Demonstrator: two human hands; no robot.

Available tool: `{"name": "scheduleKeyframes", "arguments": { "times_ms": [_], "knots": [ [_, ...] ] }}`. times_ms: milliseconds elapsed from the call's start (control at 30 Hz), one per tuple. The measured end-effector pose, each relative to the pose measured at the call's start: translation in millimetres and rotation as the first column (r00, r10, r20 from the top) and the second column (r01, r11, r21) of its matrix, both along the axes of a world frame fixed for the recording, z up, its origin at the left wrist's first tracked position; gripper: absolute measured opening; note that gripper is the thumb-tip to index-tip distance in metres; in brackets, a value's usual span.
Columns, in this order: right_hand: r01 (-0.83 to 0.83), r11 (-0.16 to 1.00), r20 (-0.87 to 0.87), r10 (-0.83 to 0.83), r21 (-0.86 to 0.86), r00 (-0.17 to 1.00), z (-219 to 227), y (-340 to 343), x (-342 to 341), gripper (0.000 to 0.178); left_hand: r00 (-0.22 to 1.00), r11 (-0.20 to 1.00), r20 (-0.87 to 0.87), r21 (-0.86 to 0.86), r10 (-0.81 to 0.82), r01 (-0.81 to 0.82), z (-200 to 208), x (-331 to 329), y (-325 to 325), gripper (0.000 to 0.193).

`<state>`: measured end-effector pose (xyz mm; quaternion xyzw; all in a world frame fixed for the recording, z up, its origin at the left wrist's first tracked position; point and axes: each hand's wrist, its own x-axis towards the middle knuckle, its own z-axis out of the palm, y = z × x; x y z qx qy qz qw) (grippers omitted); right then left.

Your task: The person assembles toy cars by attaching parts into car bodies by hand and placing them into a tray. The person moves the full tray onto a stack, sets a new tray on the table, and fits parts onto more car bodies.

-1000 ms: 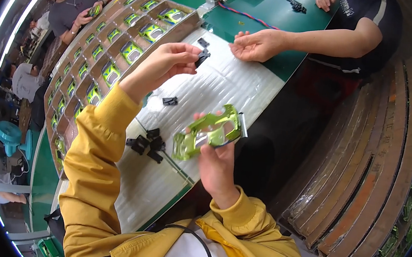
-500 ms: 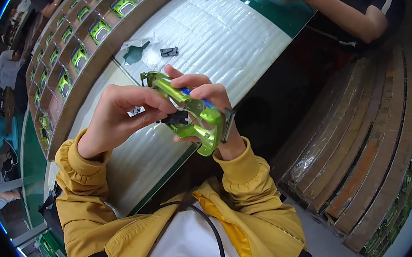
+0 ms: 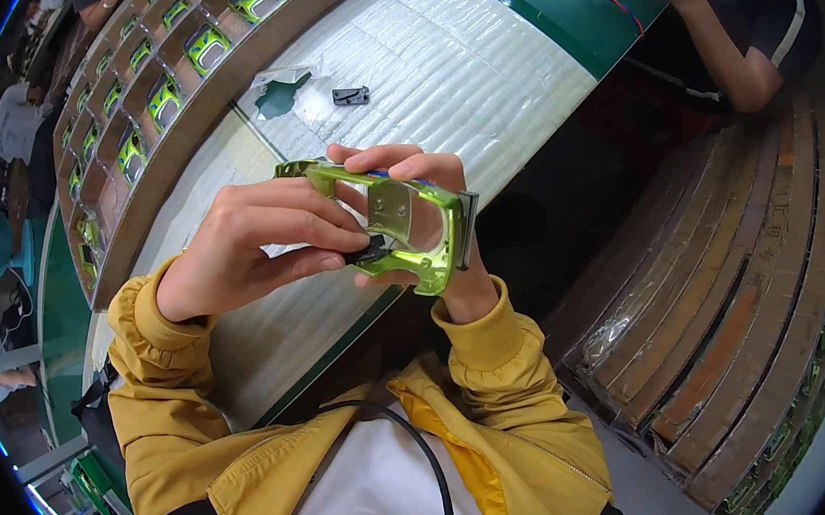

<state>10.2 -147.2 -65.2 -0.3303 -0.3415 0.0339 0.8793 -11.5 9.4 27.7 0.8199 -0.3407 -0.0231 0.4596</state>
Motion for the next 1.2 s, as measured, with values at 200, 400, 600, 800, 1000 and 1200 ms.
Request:
{"name": "scheduleKeyframes", "arguments": {
  "times_ms": [200, 400, 600, 800, 1000, 1200],
  "knots": [
    [0.055, 0.998, 0.073, -0.057, 0.025, 0.996, -4.9, 2.5, 0.3, 0.068, 0.95, 0.969, -0.297, -0.189, 0.096, -0.157, 16.1, -0.9, 9.1, 0.023],
    [0.002, 0.998, 0.199, -0.013, 0.058, 0.98, -3.7, 4.2, 4.4, 0.061, 0.975, 0.945, -0.089, -0.24, 0.205, -0.221, 18.2, 4.7, 38.3, 0.017],
    [-0.076, 0.978, -0.049, 0.087, 0.192, 0.995, 4.2, 1.5, -0.5, 0.062, 0.94, 0.899, -0.262, -0.32, 0.219, -0.299, 6.6, 5.1, 36.2, 0.014],
    [0.091, 0.996, -0.443, -0.083, -0.005, 0.893, 11.7, -3.1, -2.4, 0.078, 0.753, 0.829, -0.652, -0.369, 0.091, -0.42, -2.3, 6.6, 32.7, 0.012],
    [0.749, 0.556, 0.651, -0.425, -0.361, 0.63, 16.9, -11.8, 12.7, 0.06, 0.613, 0.73, -0.788, -0.448, -0.051, -0.516, -5.5, 12.9, 33.4, 0.014],
    [0.861, 0.14, 0.869, -0.004, -0.49, 0.495, 43.3, -11.8, 4.7, 0.027, 0.453, 0.658, -0.865, -0.471, -0.214, -0.588, -24.7, 17.1, 29.1, 0.011]
  ]
}}
